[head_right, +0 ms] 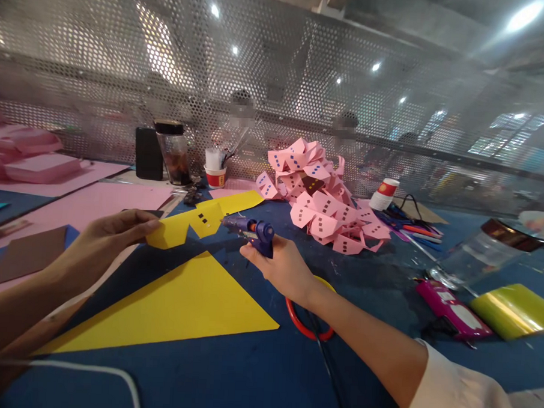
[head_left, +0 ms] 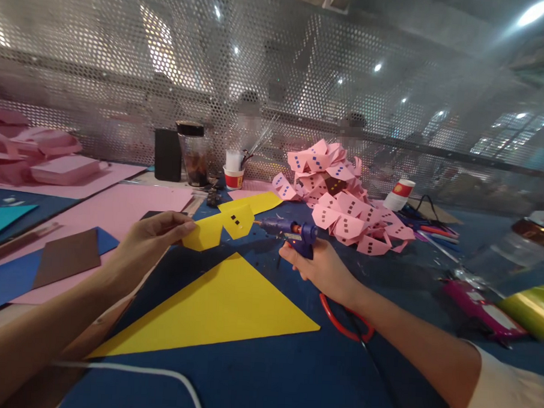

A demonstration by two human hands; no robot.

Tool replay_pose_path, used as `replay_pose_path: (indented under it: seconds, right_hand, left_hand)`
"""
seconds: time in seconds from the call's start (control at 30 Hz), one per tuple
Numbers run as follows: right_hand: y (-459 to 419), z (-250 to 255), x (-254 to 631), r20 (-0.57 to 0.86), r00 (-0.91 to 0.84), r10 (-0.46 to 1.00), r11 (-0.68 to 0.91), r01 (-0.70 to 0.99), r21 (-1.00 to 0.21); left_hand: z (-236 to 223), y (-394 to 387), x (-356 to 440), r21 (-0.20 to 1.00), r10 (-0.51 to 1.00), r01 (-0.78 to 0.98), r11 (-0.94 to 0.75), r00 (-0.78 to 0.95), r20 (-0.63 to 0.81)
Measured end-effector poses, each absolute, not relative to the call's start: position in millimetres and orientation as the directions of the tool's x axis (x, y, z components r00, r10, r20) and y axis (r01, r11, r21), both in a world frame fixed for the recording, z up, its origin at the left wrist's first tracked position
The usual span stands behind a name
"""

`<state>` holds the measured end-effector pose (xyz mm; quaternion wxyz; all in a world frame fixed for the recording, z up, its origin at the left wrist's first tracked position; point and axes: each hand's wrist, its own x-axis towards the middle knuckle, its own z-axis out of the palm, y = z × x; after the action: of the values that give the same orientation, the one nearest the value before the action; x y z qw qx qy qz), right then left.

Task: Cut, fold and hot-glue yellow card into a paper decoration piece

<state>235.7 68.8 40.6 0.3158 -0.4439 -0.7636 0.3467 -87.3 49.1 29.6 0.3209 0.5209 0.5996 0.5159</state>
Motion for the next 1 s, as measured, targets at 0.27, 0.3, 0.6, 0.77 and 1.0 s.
replay_pose_path:
  seconds: [0.27,0.3,0.6,0.77,1.0]
  right_hand:
    - [80,39,244,0.130,-0.377,0.917,0.316,0.489,-0.813]
    - [83,38,245,0.127,-0.379,0.917,0.319,0.500,-0.805]
    - [92,41,253,0.083,-0.369,0.926,0.338,0.708,-0.620]
    - [96,42,251,0.089,-0.370,0.925,0.358,0.764,-0.536]
    - [100,42,247,0.057,-0.381,0.923,0.355,0.782,-0.512]
  left_hand:
    - [26,53,-100,0.979,0.941,0.188,-0.075,-0.311,0.132]
    - [24,54,-103,0.982,0.939,0.173,-0.079,-0.318,0.131]
    - [19,60,-115,0.992,0.912,0.121,-0.044,-0.401,0.090]
    - [19,59,-113,0.991,0.912,0.132,-0.011,-0.406,0.064]
    - [19,59,-110,0.992,0.915,0.128,0.004,-0.401,0.048]
